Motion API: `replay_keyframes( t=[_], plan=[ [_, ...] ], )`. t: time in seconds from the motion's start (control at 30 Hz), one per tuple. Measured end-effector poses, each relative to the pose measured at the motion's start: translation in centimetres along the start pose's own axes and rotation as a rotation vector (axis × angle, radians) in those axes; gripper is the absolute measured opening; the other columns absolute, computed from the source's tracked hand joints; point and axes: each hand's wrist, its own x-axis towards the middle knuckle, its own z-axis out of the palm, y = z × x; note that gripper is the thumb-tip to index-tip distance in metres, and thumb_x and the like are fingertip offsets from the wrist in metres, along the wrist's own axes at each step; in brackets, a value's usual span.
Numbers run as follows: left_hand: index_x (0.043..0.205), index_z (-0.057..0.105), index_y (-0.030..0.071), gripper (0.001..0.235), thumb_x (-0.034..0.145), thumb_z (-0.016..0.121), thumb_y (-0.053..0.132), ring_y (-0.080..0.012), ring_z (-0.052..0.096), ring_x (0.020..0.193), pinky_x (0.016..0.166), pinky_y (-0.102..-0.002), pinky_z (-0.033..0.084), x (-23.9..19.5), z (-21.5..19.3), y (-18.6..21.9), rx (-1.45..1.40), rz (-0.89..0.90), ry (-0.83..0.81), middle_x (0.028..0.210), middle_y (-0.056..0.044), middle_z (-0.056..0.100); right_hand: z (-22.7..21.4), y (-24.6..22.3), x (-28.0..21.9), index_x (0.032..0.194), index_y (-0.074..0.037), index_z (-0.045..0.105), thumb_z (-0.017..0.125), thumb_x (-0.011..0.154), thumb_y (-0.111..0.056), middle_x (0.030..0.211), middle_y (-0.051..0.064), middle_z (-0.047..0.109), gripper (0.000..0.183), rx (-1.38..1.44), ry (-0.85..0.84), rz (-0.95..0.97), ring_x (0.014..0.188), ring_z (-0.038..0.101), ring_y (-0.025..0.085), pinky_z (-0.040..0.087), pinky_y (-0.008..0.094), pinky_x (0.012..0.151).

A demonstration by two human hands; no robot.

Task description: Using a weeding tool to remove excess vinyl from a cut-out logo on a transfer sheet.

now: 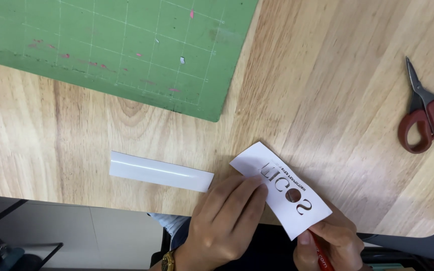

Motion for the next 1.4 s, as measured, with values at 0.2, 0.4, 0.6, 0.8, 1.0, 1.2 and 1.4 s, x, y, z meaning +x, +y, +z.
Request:
replay_keyframes(
  t=[0.2, 0.4, 0.6, 0.8, 1.0, 1.2, 1.4],
  plan=[
    [0.105, 0.071, -0.003, 0.011, 0.102, 0.061, 0.002, -0.0279, 0.074, 0.091, 0.079, -0.035, 0.066, 0.3, -0.3, -0.1, -0.035, 0.004, -0.015, 0.107, -0.016, 0.073, 0.4, -0.5, 1.7, 0.099, 0.001, 0.05, 0.052, 0.097, -0.019, 0.087, 0.021, 0.07, 0.02, 0.054, -0.056, -0.046, 0.086, 0.078, 0.041, 0.067, 0.04, 0.073],
    [0.106, 0.071, -0.002, 0.012, 0.102, 0.061, 0.002, -0.0277, 0.074, 0.09, 0.079, -0.035, 0.067, 0.4, -0.2, -0.2, -0.022, 0.018, -0.02, 0.107, -0.015, 0.074, 0.4, -0.6, 2.0, 0.098, 0.003, 0.053, 0.054, 0.096, -0.021, 0.092, 0.026, 0.072, 0.024, 0.009, -0.079, -0.064, 0.091, 0.078, 0.043, 0.069, 0.04, 0.074],
    [0.105, 0.068, -0.003, 0.011, 0.103, 0.06, 0.004, -0.0285, 0.075, 0.089, 0.075, -0.035, 0.065, 0.5, -0.3, -0.3, -0.035, 0.007, -0.004, 0.106, -0.018, 0.074, 0.3, -1.3, 3.1, 0.103, -0.004, 0.049, 0.055, 0.097, -0.015, 0.089, 0.021, 0.074, 0.013, 0.042, -0.139, -0.086, 0.091, 0.079, 0.04, 0.071, 0.041, 0.079],
    [0.104, 0.068, -0.001, 0.011, 0.103, 0.058, 0.004, -0.0279, 0.076, 0.089, 0.074, -0.035, 0.063, 0.2, -0.1, -0.4, -0.013, 0.009, -0.002, 0.108, -0.017, 0.074, -0.2, -1.1, 2.8, 0.108, 0.001, 0.052, 0.055, 0.096, -0.013, 0.095, 0.022, 0.074, 0.018, -0.015, -0.163, -0.068, 0.095, 0.079, 0.04, 0.069, 0.038, 0.082],
    [0.102, 0.069, 0.001, 0.011, 0.103, 0.059, 0.005, -0.0249, 0.075, 0.086, 0.072, -0.033, 0.063, 0.3, -0.2, -0.4, 0.013, 0.006, 0.018, 0.105, -0.014, 0.075, 0.5, -0.8, 2.5, 0.106, 0.003, 0.053, 0.055, 0.097, -0.012, 0.096, 0.02, 0.075, 0.017, -0.064, -0.115, -0.068, 0.094, 0.078, 0.04, 0.068, 0.039, 0.082],
    [0.102, 0.068, 0.001, 0.011, 0.104, 0.058, 0.005, -0.0258, 0.078, 0.088, 0.071, -0.031, 0.063, 0.3, -0.4, -0.6, 0.006, 0.006, 0.041, 0.106, -0.016, 0.076, 0.2, -2.0, 2.4, 0.106, -0.005, 0.053, 0.054, 0.098, -0.014, 0.087, 0.017, 0.074, 0.013, -0.103, -0.09, 0.048, 0.092, 0.079, 0.037, 0.065, 0.034, 0.081],
    [0.103, 0.067, 0.003, 0.015, 0.107, 0.055, 0.01, -0.0235, 0.078, 0.09, 0.07, -0.03, 0.061, 0.2, -0.5, -0.8, 0.02, 0.029, 0.02, 0.108, -0.013, 0.077, 0.2, -1.7, 1.8, 0.109, -0.005, 0.055, 0.055, 0.098, -0.017, 0.098, 0.023, 0.074, 0.016, -0.085, -0.096, 0.088, 0.099, 0.077, 0.034, 0.064, 0.032, 0.084]
  ],
)
